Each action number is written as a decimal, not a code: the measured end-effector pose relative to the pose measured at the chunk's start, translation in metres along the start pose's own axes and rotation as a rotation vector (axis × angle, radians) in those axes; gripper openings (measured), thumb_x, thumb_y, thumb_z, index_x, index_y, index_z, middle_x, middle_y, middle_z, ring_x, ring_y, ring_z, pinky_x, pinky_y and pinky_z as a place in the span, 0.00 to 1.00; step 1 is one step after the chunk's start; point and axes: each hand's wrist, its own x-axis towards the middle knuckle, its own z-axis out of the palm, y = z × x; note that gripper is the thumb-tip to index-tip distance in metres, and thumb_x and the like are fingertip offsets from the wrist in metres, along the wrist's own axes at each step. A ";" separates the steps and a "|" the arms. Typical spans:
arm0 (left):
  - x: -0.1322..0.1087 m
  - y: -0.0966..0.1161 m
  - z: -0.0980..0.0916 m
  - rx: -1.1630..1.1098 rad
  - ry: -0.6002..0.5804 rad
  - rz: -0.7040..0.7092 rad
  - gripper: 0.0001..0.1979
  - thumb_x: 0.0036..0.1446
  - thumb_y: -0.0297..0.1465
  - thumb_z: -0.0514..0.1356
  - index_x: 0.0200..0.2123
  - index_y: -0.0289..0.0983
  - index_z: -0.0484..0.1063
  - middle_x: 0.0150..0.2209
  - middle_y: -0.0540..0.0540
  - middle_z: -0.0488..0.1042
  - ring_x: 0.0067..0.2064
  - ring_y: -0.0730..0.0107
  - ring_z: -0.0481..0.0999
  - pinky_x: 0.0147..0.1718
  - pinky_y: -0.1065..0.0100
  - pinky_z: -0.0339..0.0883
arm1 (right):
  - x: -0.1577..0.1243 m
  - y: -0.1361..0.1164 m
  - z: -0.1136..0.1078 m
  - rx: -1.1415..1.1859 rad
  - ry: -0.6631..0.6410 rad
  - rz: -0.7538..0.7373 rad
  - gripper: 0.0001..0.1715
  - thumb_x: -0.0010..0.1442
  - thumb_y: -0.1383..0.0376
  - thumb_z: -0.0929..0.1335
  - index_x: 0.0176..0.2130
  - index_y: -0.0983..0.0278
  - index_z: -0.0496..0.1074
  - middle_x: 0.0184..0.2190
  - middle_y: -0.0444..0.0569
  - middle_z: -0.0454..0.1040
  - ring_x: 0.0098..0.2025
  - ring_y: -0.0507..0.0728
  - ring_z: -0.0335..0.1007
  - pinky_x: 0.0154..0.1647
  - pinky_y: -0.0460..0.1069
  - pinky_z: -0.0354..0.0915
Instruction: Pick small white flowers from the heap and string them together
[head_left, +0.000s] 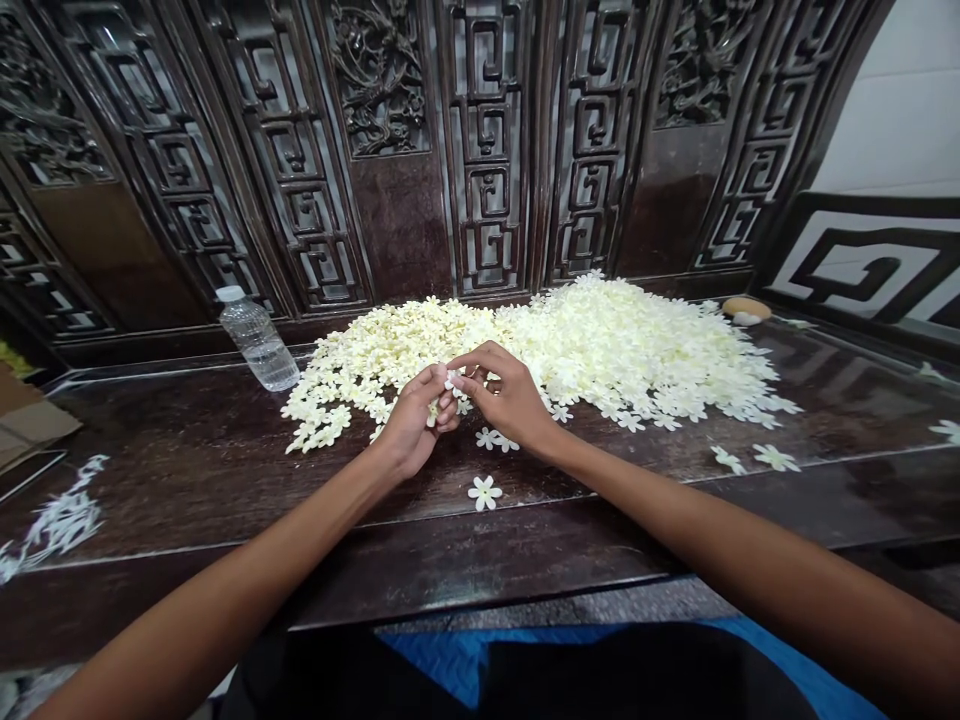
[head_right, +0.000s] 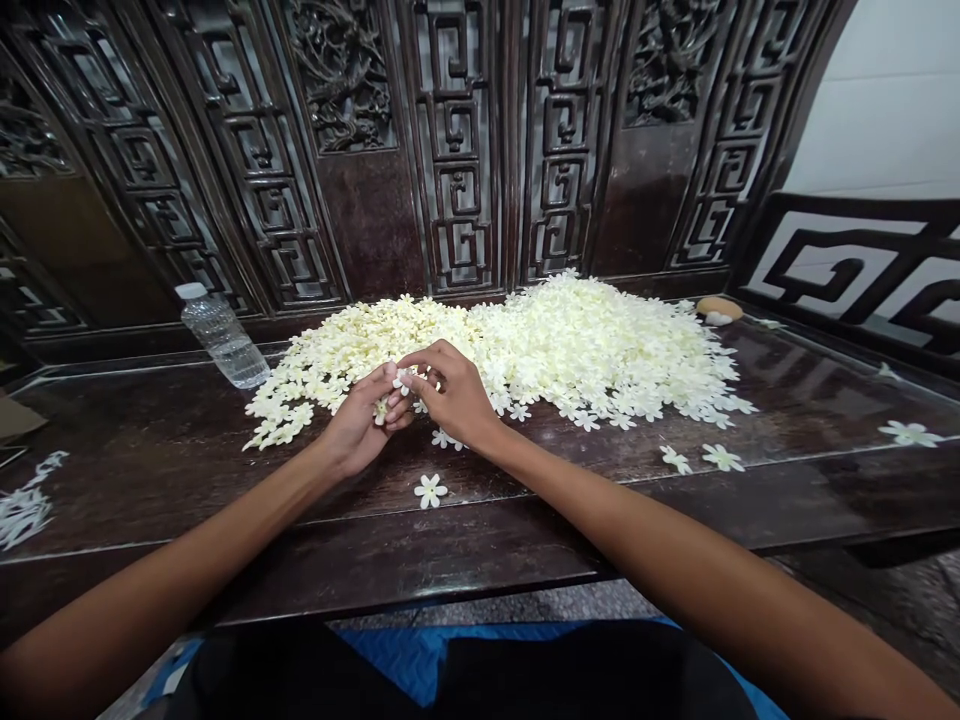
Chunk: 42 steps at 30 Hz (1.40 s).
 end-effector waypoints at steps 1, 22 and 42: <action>0.000 0.000 0.001 -0.011 0.001 -0.003 0.14 0.61 0.35 0.69 0.36 0.38 0.65 0.23 0.56 0.60 0.21 0.81 0.57 0.20 0.76 0.52 | 0.000 0.000 0.000 0.007 0.014 -0.012 0.11 0.68 0.57 0.72 0.42 0.61 0.81 0.38 0.48 0.71 0.35 0.54 0.67 0.34 0.49 0.64; 0.006 -0.006 -0.009 0.234 0.043 0.076 0.22 0.55 0.46 0.72 0.32 0.37 0.66 0.22 0.58 0.57 0.20 0.82 0.55 0.19 0.77 0.49 | 0.011 0.008 -0.008 0.302 -0.157 0.295 0.24 0.53 0.48 0.78 0.34 0.64 0.75 0.33 0.47 0.74 0.33 0.54 0.69 0.37 0.51 0.68; -0.001 0.028 -0.008 1.205 -0.843 -0.260 0.11 0.60 0.39 0.66 0.36 0.36 0.81 0.27 0.49 0.71 0.28 0.71 0.65 0.28 0.69 0.54 | 0.016 0.008 -0.036 -0.559 0.280 -0.061 0.22 0.60 0.76 0.62 0.50 0.61 0.73 0.60 0.56 0.69 0.65 0.65 0.64 0.63 0.67 0.67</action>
